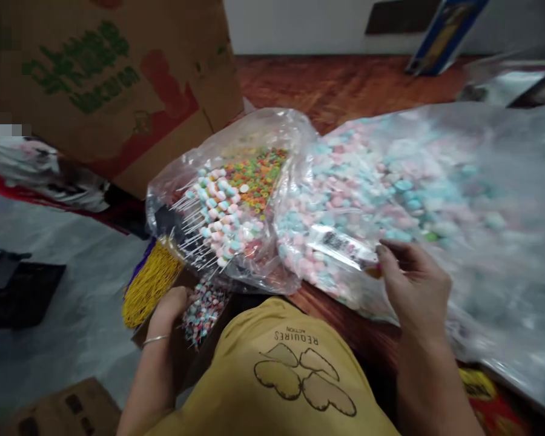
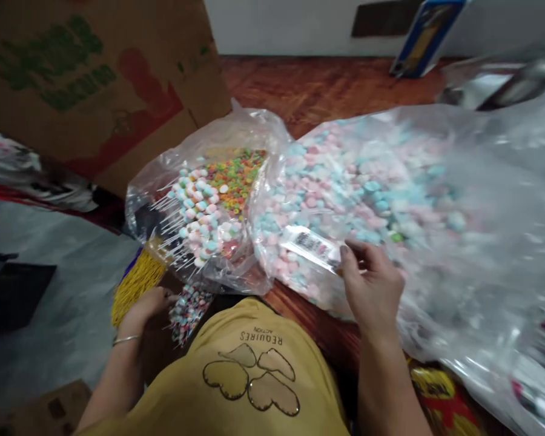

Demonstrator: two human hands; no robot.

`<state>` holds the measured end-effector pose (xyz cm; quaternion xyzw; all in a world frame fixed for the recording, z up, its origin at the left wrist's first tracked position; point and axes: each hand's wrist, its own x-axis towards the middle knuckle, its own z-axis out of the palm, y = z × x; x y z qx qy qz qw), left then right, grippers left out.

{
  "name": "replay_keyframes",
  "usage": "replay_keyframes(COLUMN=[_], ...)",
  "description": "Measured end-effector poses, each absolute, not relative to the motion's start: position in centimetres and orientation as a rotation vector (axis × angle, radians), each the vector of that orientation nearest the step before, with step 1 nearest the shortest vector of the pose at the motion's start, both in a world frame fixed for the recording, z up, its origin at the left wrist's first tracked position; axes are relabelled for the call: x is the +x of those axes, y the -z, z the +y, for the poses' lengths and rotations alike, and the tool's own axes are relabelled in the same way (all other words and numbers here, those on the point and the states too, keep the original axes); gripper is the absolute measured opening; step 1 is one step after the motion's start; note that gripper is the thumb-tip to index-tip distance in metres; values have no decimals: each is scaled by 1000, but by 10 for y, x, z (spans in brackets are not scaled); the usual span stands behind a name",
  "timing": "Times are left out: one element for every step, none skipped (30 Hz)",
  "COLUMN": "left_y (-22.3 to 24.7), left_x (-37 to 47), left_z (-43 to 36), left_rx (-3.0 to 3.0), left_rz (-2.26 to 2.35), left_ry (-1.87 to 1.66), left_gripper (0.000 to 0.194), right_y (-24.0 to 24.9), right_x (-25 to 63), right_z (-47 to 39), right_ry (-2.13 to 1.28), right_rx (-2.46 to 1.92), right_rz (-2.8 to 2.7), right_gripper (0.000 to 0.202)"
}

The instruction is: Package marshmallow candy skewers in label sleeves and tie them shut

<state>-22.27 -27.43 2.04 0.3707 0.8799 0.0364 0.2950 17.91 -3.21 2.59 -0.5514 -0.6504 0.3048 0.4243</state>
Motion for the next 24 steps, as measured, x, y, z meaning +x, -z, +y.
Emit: replay_keyframes(left_y=[-25, -32, -41, -51, -62, -72, -81, -88, -92, -94, -95, -93, -90, -87, -83, -78, -73, -67, -61, -55, -49, -43, -39, -36], left_x=[-216, -209, -202, -194, -185, -177, -168, -160, -151, -142, -133, -124, -114, -103, -92, -80, -68, -55, -42, -28, -15, -2, 10, 21], left_z=[-265, -253, -241, -229, -216, -204, -192, -180, -169, -158, -148, -138, -130, -123, -116, -112, -108, -105, -103, -102, -100, -98, -96, -93], left_rx=[1021, 1056, 1100, 1145, 1197, 1268, 1342, 1409, 1470, 1521, 1562, 1594, 1619, 1633, 1636, 1624, 1596, 1547, 1470, 1368, 1245, 1104, 963, 828], left_rz=[2215, 2073, 1925, 1789, 1658, 1525, 1407, 1309, 1222, 1148, 1086, 1028, 977, 933, 891, 855, 827, 809, 808, 813, 811, 799, 761, 709], left_ry=[-52, -52, -90, -153, -225, -291, -355, -411, -456, -492, -520, -539, -552, -558, -556, -549, -537, -519, -505, -497, -502, -536, -581, -640], left_gripper=[41, 42, 42, 41, 39, 33, 27, 23, 21, 21, 22, 23, 25, 27, 28, 29, 29, 28, 28, 29, 32, 38, 48, 58], right_y=[-20, -14, -9, -5, -2, 1, 2, 2, 3, 3, 3, 3, 3, 2, 0, -2, -5, -10, -16, -23, -31, -39, -48, -57], right_x=[182, 184, 184, 182, 180, 177, 174, 172, 170, 170, 170, 170, 171, 173, 174, 176, 178, 180, 182, 184, 186, 188, 189, 191], right_z=[-26, -21, -18, -16, -15, -15, -16, -17, -18, -18, -17, -16, -14, -13, -11, -11, -11, -13, -15, -20, -25, -31, -37, -44], right_ry=[-642, -539, -461, -401, -355, -314, -277, -246, -228, -227, -239, -259, -281, -298, -303, -296, -276, -248, -216, -193, -188, -212, -269, -356], right_rx=[-1395, -1397, -1397, -1407, -1433, -1469, -1510, -1544, -1565, -1573, -1575, -1572, -1565, -1554, -1541, -1525, -1505, -1482, -1459, -1431, -1399, -1366, -1333, -1300], right_rz=[-1720, -1820, -1910, -1981, -2035, -2072, -2096, -2105, -2105, -2096, -2081, -2065, -2052, -2049, -2054, -2061, -2063, -2053, -2030, -1998, -1958, -1916, -1873, -1833], right_gripper=[28, 30, 32, 34, 36, 36, 35, 31, 25, 20, 15, 13, 12, 15, 18, 20, 21, 21, 21, 22, 23, 23, 22, 21])
